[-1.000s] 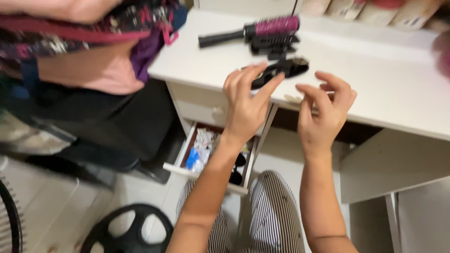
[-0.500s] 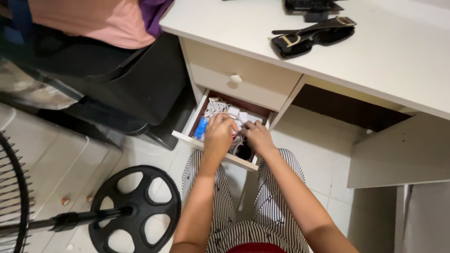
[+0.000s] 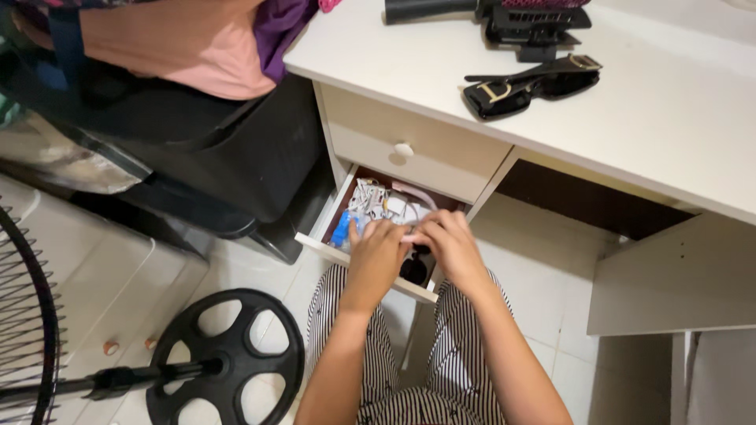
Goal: The person sits on the floor at a bedroom vanity, opens a drawer, and empties its contents onto the desk, including hair clips, cables, chargers, and sunglasses. They sort and arrange the items, then place them back into the drawer and reorganize the contents.
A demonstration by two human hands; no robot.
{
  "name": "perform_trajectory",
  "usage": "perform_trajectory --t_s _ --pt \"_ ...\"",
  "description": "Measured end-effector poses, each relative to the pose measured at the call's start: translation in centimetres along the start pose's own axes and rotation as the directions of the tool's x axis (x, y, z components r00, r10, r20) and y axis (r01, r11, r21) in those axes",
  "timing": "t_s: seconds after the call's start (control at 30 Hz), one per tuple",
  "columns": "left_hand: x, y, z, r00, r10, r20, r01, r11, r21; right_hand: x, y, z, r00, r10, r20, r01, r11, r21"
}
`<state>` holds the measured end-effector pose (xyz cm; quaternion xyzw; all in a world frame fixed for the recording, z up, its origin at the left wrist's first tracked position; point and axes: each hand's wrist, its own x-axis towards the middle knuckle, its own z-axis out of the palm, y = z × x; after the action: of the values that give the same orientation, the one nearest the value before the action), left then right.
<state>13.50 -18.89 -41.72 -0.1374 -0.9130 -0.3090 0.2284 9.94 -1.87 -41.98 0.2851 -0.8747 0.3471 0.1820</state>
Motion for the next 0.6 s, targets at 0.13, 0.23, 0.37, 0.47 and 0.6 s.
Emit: perform_trajectory --t_s 0.13,0.23,0.37,0.47,0.6 --pt "0.8 2.8 -4.1 0.984 0.176 0.006 -0.171 0.965 -0.2 -0.8 -4.6 -6.5 0.995 -0.015 -0.095 0.013 1.0 -0.021" --pt "1.2 6.2 -7.0 0.95 0.301 -0.079 -0.311 0.919 -0.24 -2.0 -7.7 -11.2 0.991 -0.032 -0.133 0.024 0.997 -0.067" --pt "2.5 10.4 -9.9 0.858 0.467 -0.212 -0.513 0.792 -0.331 -3.7 -11.1 -15.4 0.912 -0.15 -0.382 0.044 0.961 -0.272" --pt "5.6 12.4 -9.6 0.776 0.569 -0.273 -0.631 0.701 -0.331 -3.5 -11.1 -17.8 0.848 -0.162 -0.505 -0.054 0.921 -0.385" --pt "12.4 13.5 -6.8 0.712 0.645 -0.277 -0.701 0.631 -0.333 -0.7 -8.4 -20.1 0.831 -0.133 -0.54 -0.185 0.85 -0.493"
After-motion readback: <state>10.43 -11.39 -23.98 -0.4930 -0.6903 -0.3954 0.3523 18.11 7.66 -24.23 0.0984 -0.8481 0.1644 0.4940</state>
